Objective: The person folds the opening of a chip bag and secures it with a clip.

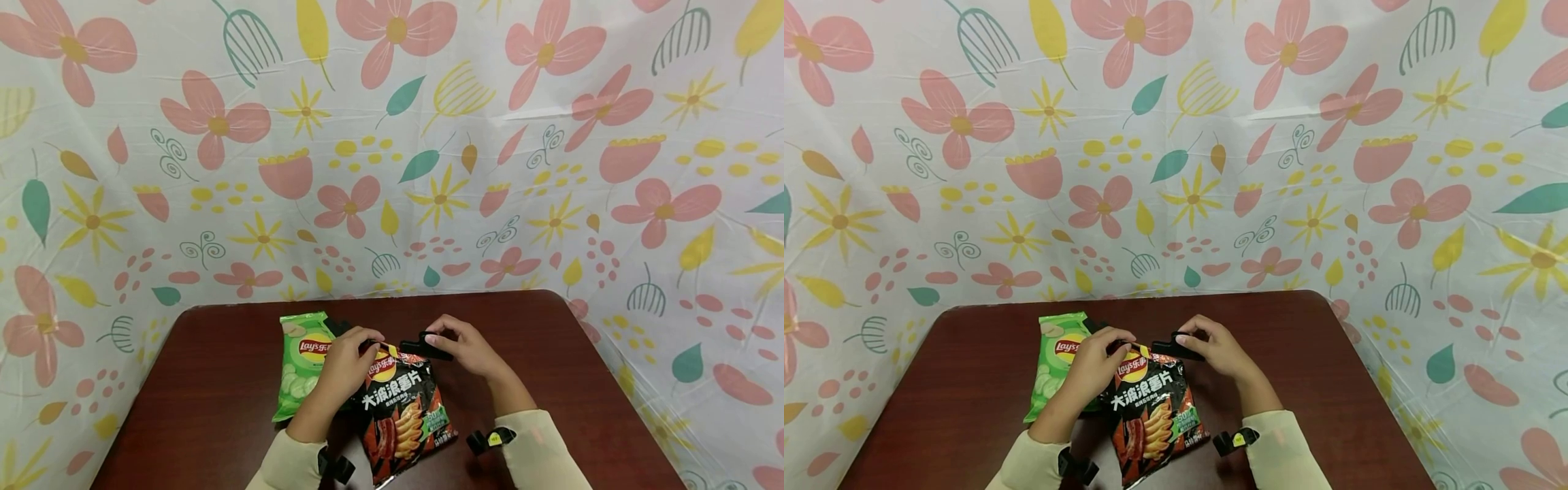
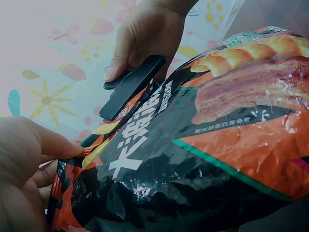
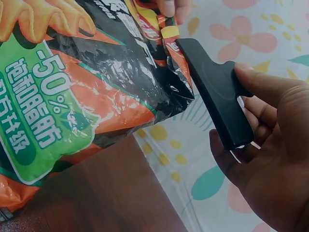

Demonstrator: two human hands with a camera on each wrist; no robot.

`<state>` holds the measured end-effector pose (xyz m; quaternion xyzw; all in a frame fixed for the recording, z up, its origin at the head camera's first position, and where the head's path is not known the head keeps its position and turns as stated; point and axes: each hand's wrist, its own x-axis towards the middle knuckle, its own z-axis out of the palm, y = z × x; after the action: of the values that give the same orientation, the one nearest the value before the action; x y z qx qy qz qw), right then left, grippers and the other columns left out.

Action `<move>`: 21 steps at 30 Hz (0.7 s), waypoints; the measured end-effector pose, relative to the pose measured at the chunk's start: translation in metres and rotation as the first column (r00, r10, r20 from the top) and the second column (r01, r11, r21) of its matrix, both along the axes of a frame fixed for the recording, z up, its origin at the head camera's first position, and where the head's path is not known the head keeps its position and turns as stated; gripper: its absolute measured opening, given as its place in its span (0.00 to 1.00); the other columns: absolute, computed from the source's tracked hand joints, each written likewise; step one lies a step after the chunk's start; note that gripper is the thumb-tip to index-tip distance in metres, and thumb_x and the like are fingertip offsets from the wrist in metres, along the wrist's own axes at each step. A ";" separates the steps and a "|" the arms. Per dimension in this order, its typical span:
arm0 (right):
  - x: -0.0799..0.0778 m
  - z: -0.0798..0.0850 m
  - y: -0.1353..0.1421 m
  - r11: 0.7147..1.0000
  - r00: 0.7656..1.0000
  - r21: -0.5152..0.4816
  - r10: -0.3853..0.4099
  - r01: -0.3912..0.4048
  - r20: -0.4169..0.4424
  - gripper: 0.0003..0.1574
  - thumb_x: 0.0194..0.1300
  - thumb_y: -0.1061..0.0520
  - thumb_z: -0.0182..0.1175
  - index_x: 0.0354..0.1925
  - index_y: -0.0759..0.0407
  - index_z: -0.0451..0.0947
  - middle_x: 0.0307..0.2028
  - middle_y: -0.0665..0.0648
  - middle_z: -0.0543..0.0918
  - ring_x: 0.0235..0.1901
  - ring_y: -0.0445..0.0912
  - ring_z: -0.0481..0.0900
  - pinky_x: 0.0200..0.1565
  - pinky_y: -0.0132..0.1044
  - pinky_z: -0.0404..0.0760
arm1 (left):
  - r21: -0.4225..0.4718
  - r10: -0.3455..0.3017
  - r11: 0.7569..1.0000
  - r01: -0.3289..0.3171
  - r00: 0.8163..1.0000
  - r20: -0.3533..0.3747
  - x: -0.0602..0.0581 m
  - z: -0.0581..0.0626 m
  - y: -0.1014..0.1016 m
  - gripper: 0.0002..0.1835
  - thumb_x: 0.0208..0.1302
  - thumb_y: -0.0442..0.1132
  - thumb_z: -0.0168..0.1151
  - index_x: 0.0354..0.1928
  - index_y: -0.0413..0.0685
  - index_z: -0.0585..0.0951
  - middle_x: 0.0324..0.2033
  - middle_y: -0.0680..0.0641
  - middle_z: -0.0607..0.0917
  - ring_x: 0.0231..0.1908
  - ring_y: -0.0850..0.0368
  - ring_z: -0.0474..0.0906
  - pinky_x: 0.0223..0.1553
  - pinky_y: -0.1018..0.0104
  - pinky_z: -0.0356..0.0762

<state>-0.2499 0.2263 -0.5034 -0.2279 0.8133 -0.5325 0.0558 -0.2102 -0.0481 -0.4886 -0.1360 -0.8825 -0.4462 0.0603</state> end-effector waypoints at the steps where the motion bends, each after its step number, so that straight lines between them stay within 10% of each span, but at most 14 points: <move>1: 0.000 0.000 -0.001 1.000 1.000 0.000 0.000 0.000 0.002 0.07 0.75 0.53 0.59 0.46 0.51 0.81 0.45 0.58 0.80 0.36 0.46 0.79 0.39 0.38 0.81 | 0.001 -0.001 1.000 0.001 1.000 0.000 0.000 0.000 0.000 0.07 0.72 0.38 0.61 0.46 0.57 0.86 0.46 0.53 0.85 0.10 0.66 0.61 0.15 0.70 0.68; 21: 0.002 -0.005 -0.010 0.997 0.997 -0.075 -0.013 0.019 0.074 0.10 0.75 0.53 0.59 0.47 0.58 0.81 0.43 0.61 0.81 0.36 0.46 0.82 0.39 0.38 0.84 | 0.004 -0.004 1.000 0.004 1.000 0.000 -0.001 -0.002 0.001 0.08 0.73 0.39 0.61 0.47 0.57 0.86 0.46 0.53 0.86 0.10 0.66 0.60 0.16 0.70 0.68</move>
<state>-0.2479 0.2165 -0.5083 -0.2037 0.7917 -0.5714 0.0727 -0.2114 -0.0471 -0.4910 -0.1379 -0.8813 -0.4481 0.0595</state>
